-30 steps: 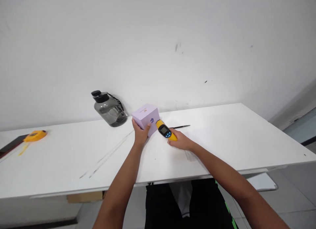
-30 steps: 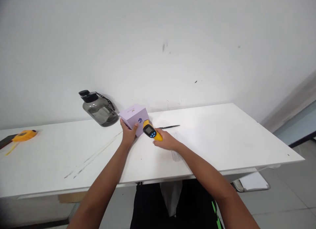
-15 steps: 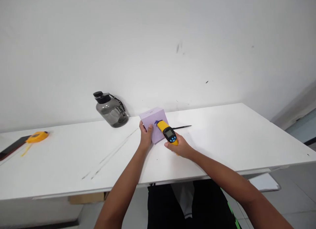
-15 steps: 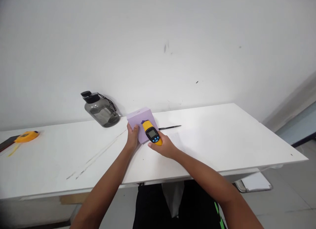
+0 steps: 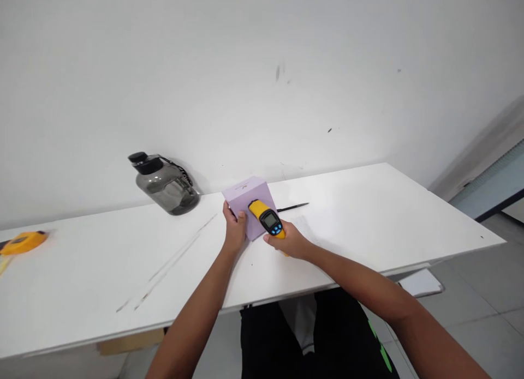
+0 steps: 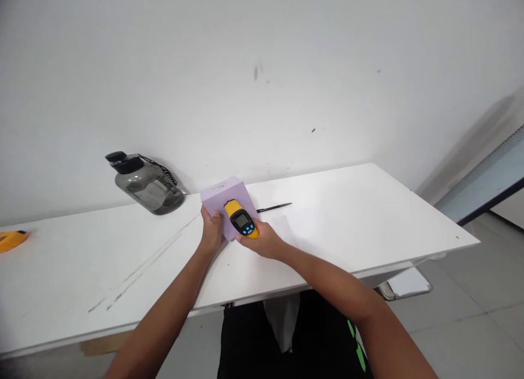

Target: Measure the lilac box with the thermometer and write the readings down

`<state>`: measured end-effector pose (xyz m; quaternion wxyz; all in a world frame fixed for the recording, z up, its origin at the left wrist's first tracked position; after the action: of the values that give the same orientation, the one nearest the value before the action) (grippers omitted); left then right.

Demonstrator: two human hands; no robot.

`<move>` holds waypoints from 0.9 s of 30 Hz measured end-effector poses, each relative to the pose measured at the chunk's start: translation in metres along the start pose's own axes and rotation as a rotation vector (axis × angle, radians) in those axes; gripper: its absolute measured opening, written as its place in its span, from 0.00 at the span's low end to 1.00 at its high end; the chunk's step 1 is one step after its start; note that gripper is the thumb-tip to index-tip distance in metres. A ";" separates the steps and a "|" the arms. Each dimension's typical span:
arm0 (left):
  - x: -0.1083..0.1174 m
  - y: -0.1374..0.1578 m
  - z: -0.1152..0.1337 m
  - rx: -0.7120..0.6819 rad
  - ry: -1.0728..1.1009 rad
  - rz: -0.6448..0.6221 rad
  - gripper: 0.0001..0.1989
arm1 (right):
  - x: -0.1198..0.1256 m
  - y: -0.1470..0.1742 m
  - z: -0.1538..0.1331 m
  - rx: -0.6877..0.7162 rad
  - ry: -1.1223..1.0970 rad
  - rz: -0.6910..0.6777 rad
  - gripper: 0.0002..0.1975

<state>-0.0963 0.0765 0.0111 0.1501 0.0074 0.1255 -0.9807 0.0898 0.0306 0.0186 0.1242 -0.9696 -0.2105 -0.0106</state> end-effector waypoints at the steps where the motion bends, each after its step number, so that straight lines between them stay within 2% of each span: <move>1: 0.001 0.000 -0.001 0.000 -0.007 0.000 0.42 | 0.000 0.000 0.000 0.001 0.005 -0.001 0.14; 10: 0.001 -0.002 0.002 -0.017 -0.050 -0.002 0.42 | 0.002 0.000 0.000 0.035 0.002 -0.013 0.15; 16: 0.005 -0.004 0.001 0.044 -0.049 0.054 0.43 | 0.004 0.002 -0.016 0.180 0.035 0.008 0.20; 19: 0.007 -0.005 0.000 0.037 -0.065 0.064 0.41 | 0.010 0.003 -0.020 0.218 0.057 0.100 0.22; 22: 0.009 -0.004 0.000 0.019 -0.093 0.060 0.40 | 0.020 0.003 -0.018 0.197 0.085 0.250 0.22; 27: 0.016 0.000 0.004 0.015 -0.194 0.108 0.46 | 0.039 0.002 -0.009 0.110 0.041 0.457 0.22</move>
<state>-0.1116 0.0713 0.0138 0.2141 -0.0795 0.1026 -0.9682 0.1266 0.0422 0.0297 0.1802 -0.9834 0.0170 0.0096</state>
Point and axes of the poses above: each hand's wrist, its own y-axis away from the middle knuckle, its own x-axis out of the back of the hand, z = x × y, the point moved 7 cm from there along -y, towards the middle knuckle, and after that the axes turned 12 degrees about x, right-handed, at the moved point
